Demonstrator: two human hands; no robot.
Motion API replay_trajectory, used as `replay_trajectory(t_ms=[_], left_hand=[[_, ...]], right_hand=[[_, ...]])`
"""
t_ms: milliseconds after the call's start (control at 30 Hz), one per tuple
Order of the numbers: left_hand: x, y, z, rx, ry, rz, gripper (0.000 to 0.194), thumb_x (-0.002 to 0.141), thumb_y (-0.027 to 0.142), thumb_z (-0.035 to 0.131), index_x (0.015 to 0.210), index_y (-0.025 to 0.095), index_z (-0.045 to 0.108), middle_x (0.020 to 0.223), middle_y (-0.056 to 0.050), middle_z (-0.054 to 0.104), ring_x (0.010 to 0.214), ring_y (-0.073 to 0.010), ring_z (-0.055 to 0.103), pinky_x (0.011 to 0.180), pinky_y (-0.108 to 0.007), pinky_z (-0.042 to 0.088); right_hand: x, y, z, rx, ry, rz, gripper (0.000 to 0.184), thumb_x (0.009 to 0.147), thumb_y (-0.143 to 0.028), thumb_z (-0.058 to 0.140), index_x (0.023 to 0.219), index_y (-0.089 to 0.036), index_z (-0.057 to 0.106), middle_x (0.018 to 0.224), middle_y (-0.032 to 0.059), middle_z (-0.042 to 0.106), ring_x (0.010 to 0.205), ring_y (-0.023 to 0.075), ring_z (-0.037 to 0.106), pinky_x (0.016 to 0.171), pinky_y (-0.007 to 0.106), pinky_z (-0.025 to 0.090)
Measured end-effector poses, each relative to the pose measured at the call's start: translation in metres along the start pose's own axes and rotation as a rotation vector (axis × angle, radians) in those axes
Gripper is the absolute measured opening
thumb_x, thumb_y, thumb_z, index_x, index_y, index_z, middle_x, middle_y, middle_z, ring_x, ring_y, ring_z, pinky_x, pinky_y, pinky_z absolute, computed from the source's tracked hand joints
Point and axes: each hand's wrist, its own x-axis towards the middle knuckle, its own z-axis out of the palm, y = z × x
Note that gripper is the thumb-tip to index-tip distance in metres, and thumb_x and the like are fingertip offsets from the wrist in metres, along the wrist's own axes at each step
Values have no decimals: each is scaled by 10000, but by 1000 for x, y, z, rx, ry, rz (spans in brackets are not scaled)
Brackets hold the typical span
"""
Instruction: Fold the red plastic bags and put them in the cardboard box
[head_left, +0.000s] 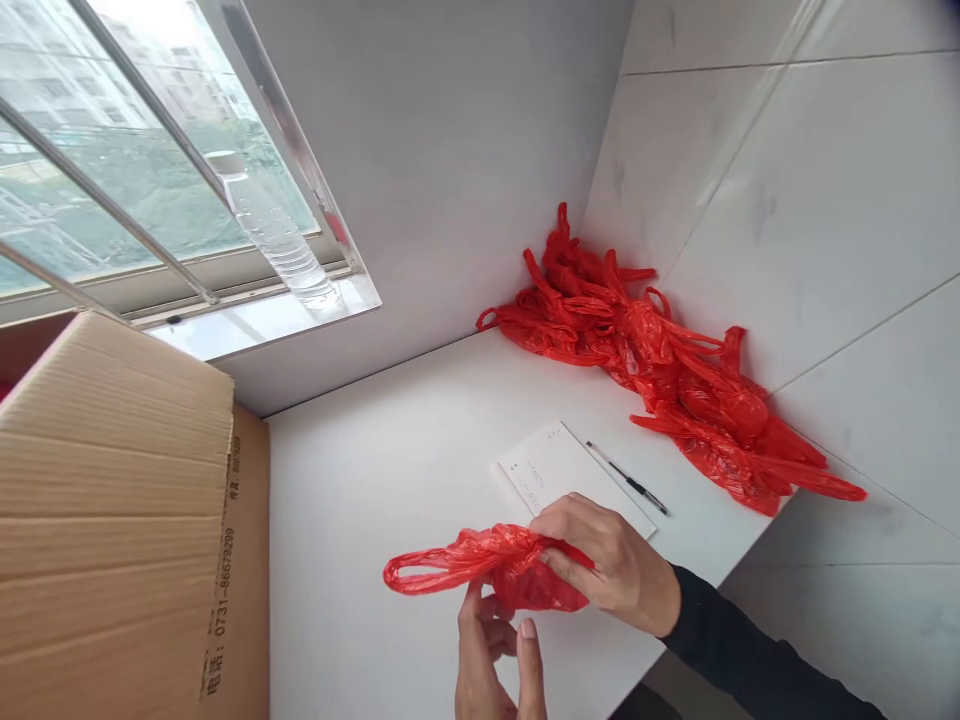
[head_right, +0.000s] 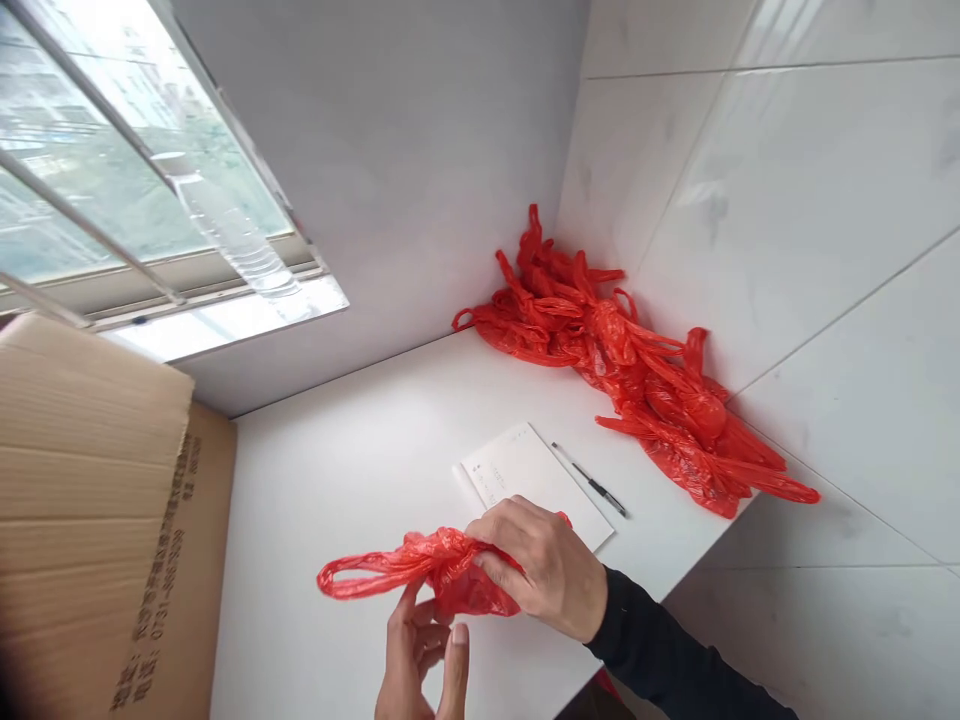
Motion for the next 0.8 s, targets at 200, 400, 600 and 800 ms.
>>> replay_trajectory(t_ms=[200, 400, 600, 800], left_hand=[[15, -10, -27, 183, -39, 87, 455, 945, 450, 558, 1384, 343, 504, 1048, -64, 553, 873, -244, 588, 679, -392, 568], [32, 0, -45, 216, 17, 367, 502, 958, 248, 575, 1433, 386, 490, 1242, -74, 548, 1067, -244, 602, 882, -419, 569], [55, 4, -50, 424, -71, 673, 501, 937, 109, 586, 1408, 271, 527, 1364, -101, 540, 1327, -281, 468, 1022, -435, 476], [72, -4, -56, 421, -206, 691, 189, 942, 114, 586, 1072, 250, 605, 1003, 0, 689, 1075, -188, 597, 1185, -484, 280]], right_hand=[[2, -1, 27, 51, -55, 17, 277, 977, -132, 518, 1210, -264, 589, 1032, 37, 699, 929, 203, 643, 809, 350, 561], [5, 1, 36, 185, -63, 128, 273, 958, -153, 563, 1208, -260, 592, 1058, 34, 704, 948, 199, 640, 829, 360, 553], [9, -1, 42, 222, -113, 132, 308, 899, -102, 602, 1161, -262, 608, 1029, 17, 689, 937, 192, 625, 833, 357, 536], [7, -3, 41, 212, -90, 167, 333, 885, -164, 659, 1176, -257, 526, 1112, 18, 654, 1011, 197, 597, 898, 382, 509]])
